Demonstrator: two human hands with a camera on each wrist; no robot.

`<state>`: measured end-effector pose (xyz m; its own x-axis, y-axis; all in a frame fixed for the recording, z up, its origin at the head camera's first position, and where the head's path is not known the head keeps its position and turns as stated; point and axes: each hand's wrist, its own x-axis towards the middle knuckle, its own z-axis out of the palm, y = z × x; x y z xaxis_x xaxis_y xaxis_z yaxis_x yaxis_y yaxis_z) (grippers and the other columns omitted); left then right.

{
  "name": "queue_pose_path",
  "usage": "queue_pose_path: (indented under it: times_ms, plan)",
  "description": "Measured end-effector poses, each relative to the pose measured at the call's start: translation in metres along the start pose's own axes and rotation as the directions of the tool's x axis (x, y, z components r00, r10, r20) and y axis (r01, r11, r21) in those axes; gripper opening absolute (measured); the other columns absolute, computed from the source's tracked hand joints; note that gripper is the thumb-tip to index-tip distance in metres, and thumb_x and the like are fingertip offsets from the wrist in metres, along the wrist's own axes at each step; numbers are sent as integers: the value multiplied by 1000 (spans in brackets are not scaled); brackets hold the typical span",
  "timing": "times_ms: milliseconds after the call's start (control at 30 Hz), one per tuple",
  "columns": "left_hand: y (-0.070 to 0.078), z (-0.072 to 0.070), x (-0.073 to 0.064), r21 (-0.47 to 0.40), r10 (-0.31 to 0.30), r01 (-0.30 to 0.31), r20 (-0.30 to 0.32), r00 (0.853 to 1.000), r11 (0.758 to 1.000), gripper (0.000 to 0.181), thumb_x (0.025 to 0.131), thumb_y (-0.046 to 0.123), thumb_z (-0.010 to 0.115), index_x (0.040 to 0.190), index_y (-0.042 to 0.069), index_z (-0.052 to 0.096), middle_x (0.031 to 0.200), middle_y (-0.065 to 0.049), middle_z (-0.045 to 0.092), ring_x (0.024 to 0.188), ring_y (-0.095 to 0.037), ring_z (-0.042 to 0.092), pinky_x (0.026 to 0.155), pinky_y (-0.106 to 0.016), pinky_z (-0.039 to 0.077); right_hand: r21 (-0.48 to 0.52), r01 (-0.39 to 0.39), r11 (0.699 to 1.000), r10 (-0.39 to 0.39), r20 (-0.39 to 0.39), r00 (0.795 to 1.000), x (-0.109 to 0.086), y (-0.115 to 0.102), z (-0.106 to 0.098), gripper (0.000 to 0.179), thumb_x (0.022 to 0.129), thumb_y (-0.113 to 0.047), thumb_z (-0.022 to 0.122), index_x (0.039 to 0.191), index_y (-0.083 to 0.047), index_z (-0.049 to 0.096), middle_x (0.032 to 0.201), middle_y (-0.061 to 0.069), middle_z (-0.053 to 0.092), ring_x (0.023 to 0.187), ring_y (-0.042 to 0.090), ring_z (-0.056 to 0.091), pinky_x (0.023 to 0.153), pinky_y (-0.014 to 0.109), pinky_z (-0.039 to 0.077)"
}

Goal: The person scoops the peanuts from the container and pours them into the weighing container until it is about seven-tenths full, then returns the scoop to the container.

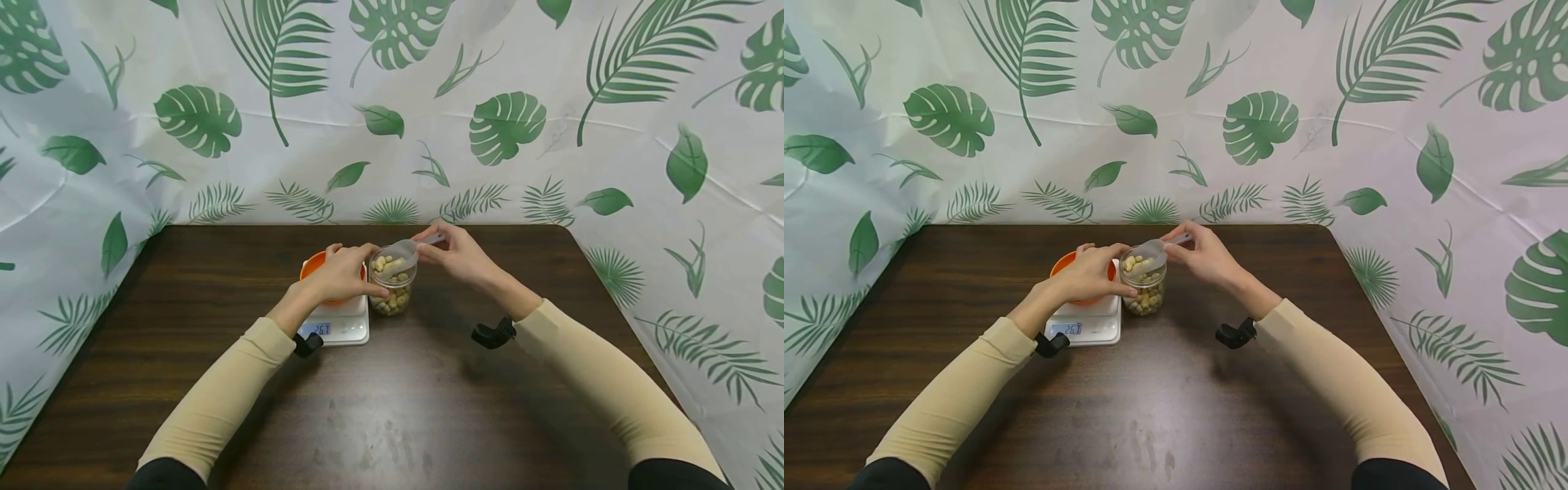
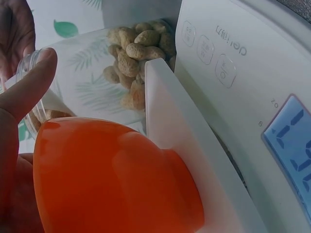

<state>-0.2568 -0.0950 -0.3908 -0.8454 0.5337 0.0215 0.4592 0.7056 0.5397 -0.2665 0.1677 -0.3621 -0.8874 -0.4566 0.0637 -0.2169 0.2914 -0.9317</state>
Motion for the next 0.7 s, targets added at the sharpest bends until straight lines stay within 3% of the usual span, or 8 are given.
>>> queue_pose_path:
  times_ms: [533, 700]
  plan:
    - [1, 0, -1, 2, -3, 3, 2, 1000, 1000, 83, 83, 46, 86, 146, 5, 50, 135, -9, 63, 120, -27, 57, 112, -62, 13, 126, 21, 992, -17, -35, 999, -7, 9, -1, 26, 105, -7, 59, 124, 11, 57, 133, 24, 57, 110, 28, 67, 91, 34, 55]
    - [1, 0, -1, -2, -2, 2, -2, 1000, 1000, 83, 83, 45, 86, 146, 5, 50, 134, -8, 64, 118, -29, 57, 112, -63, 14, 144, 13, 990, -6, -48, 999, -8, 11, -2, 27, 105, -8, 60, 125, 10, 57, 133, 23, 58, 109, 26, 68, 95, 40, 53]
